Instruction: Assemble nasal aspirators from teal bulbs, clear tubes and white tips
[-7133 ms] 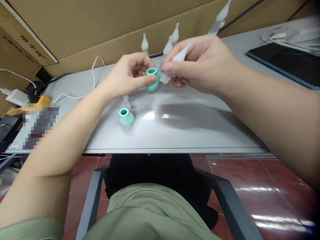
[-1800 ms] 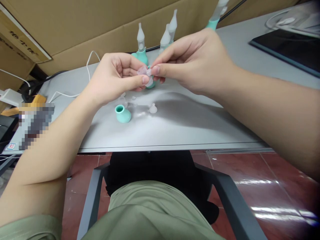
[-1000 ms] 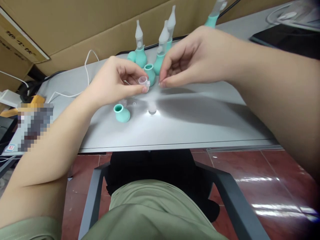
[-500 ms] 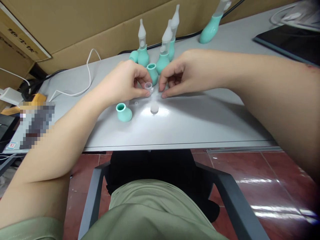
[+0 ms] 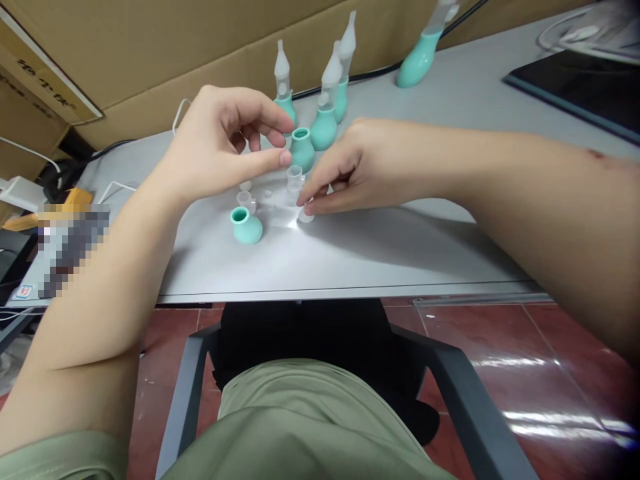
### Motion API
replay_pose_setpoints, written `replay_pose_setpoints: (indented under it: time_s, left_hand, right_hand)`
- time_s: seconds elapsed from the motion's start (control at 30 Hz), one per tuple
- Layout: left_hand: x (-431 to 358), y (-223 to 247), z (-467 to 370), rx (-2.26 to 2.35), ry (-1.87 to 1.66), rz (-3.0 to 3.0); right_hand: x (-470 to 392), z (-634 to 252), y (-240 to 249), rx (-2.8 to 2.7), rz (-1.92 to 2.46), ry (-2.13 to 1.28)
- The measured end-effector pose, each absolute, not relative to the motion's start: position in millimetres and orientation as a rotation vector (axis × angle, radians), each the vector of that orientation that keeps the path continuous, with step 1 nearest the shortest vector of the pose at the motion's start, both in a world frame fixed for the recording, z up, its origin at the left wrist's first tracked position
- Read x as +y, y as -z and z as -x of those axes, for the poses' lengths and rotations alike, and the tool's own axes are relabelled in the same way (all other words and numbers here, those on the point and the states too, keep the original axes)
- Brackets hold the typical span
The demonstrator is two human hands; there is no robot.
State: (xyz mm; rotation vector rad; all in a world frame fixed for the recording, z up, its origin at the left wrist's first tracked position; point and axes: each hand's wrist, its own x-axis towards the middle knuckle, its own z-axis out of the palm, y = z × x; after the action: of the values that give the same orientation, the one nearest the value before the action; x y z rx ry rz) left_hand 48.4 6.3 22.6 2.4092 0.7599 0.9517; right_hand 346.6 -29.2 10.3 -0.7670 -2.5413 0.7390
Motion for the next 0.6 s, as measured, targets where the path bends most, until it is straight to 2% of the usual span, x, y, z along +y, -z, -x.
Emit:
replay_pose_setpoints:
  time_s: [0.1,0.23,0.4,0.5,0.6]
  left_hand:
    - [14.4,-12.7,-45.9,0.608,-1.014,-2.420]
    - [16.3,-7.4,-50.7,0.244,-1.122,-2.428]
    - [15.0,1.7,-61.0,0.050,-1.279,-2.522]
    - [6.2,7.6,-69.0,0.129,-1.350,-2.517]
    - [4.0,8.7,-72.6,0.075,-1.462,-2.479]
  right_hand:
    - [-26.9,-346.9,-12.7,-2.449,0.787,-0.914]
    - [-27.1,-347.7,-23.7,-1.998,0.908,-1.295]
    - [-22.7,-341.8,-21.5,-1.630,0.683,-1.744]
    - [-27.9,-333.8,-19.2,-1.622,0.702,-1.808]
    - [-39.5,-326.3,-22.0,-1.641,0.798,-1.654]
